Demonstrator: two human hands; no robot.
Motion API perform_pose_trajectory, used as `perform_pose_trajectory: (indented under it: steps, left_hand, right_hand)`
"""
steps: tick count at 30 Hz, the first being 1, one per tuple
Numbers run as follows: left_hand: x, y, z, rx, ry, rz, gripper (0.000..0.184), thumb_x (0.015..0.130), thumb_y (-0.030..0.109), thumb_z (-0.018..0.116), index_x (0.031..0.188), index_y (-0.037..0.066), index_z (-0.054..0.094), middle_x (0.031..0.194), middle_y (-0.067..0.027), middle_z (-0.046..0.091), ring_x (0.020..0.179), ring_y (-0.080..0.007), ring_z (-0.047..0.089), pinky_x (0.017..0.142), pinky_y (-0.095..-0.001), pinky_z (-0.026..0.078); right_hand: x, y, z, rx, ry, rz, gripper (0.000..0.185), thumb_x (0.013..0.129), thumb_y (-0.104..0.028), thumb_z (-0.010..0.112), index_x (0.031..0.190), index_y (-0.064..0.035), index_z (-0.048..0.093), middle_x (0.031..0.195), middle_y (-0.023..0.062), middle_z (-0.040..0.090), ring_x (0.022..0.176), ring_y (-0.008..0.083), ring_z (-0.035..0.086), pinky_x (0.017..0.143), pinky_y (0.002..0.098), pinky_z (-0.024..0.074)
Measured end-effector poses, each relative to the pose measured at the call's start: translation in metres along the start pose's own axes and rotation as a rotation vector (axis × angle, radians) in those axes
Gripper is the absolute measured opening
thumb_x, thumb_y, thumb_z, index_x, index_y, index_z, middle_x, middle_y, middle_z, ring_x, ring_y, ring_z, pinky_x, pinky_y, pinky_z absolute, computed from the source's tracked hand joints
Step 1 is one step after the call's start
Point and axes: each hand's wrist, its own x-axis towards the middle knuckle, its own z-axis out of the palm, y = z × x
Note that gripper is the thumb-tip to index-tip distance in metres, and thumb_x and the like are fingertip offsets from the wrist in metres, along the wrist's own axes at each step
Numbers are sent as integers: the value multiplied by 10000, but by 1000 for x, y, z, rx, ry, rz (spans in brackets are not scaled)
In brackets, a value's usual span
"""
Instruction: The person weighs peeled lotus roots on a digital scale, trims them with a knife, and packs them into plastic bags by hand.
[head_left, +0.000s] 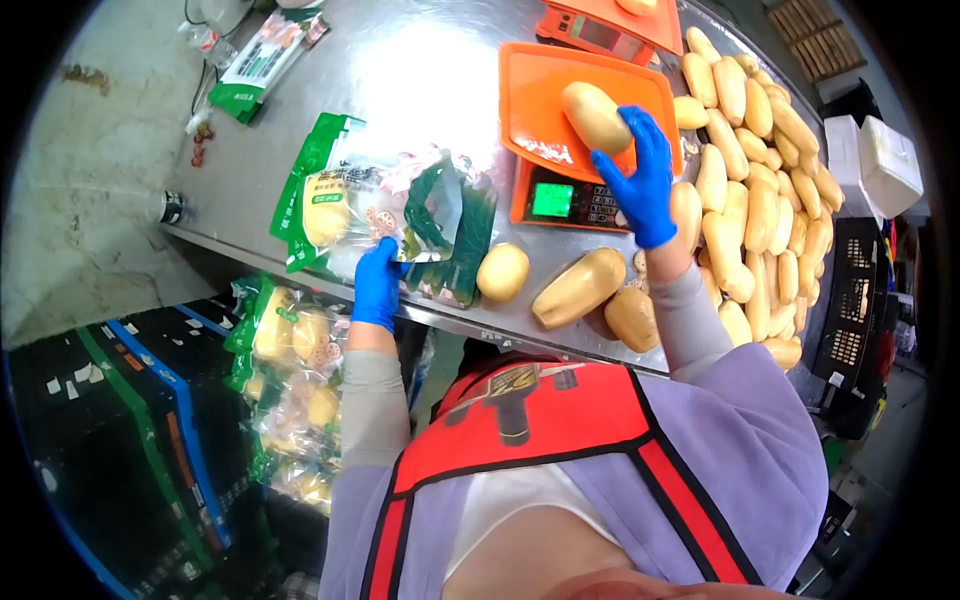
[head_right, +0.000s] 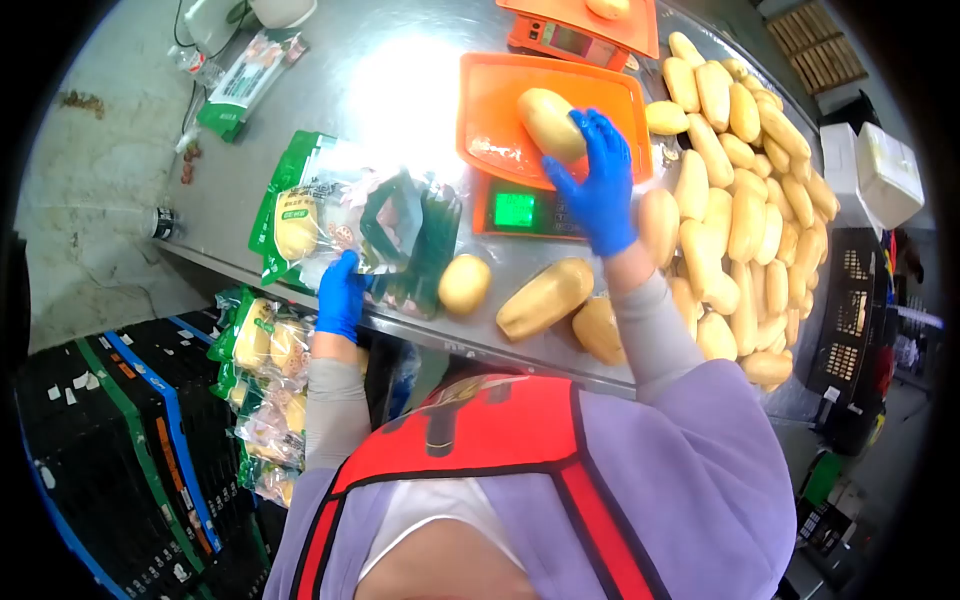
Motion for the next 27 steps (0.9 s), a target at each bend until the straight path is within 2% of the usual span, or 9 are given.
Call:
perform_pose_trajectory:
  steps: [3,5,7,9,11,13,14,18,27]
  left_hand:
    - [-13,2,12,-124,52,-16,170,851,226,560,841,57,556,869,-64,589,725,-159,567,641,-289,459]
    - [-18,2,17,-162,92,-23,186,861,237,544,813,58,563,856,-73,602,739,-163,577,645,-285,459]
    - [-18,3,13,-215,129,-33,211,870,248,529,785,59,570,842,-83,614,754,-167,587,648,-281,460]
    - [-19,6,-13,93,-311,-275,292,888,285,493,742,55,597,764,-88,625,786,-173,604,676,-265,474]
    - [-60,32,30,224,-259,-230,339,890,307,484,741,39,629,689,-83,620,765,-164,605,688,-251,472]
    - [-82,50,53,494,-479,-277,282,875,252,502,835,12,644,723,-92,630,756,-158,605,683,-253,473]
    - [-88,52,61,350,-508,-244,224,837,160,538,958,-6,629,870,-87,643,836,-146,596,723,-252,471]
    - [-94,62,141,149,-483,317,616,822,145,551,1365,32,283,1352,-105,369,1135,-192,465,909,-295,416]
    - [-103,57,178,134,-511,382,658,776,94,575,1359,-2,286,1332,-120,382,1214,-212,385,1015,-328,318]
  right_hand:
    - [1,25,3,-86,-150,47,620,705,-230,716,1249,-66,469,1203,149,528,1088,270,528,899,362,428]
    - [4,23,5,345,-357,369,720,730,-251,717,1317,-29,364,1327,162,418,1229,282,402,1008,364,332]
    - [3,22,3,427,-349,418,722,727,-231,720,1314,-9,363,1358,146,383,1252,254,368,1020,357,317]
    - [-3,12,-3,818,-323,625,723,724,-203,721,1313,6,359,1377,131,351,1257,228,352,1025,347,306]
    - [-6,-6,-13,886,-333,616,742,721,-204,720,1321,17,343,1381,124,339,1255,220,352,1030,340,296]
    - [-10,-24,-22,1051,-382,616,753,714,-189,716,1331,9,331,1329,109,390,1202,188,400,983,311,347]
    - [-11,-33,-27,1071,-436,593,775,711,-179,712,1346,4,306,1338,106,381,1223,190,375,1002,311,322]
    - [-21,-76,-40,1177,-538,578,859,676,-233,750,1359,-3,283,1368,121,343,1258,213,332,1039,337,262]
    - [-41,-92,-51,1280,-520,606,894,661,-171,768,1373,-8,251,1385,139,317,1278,221,299,1055,353,231]
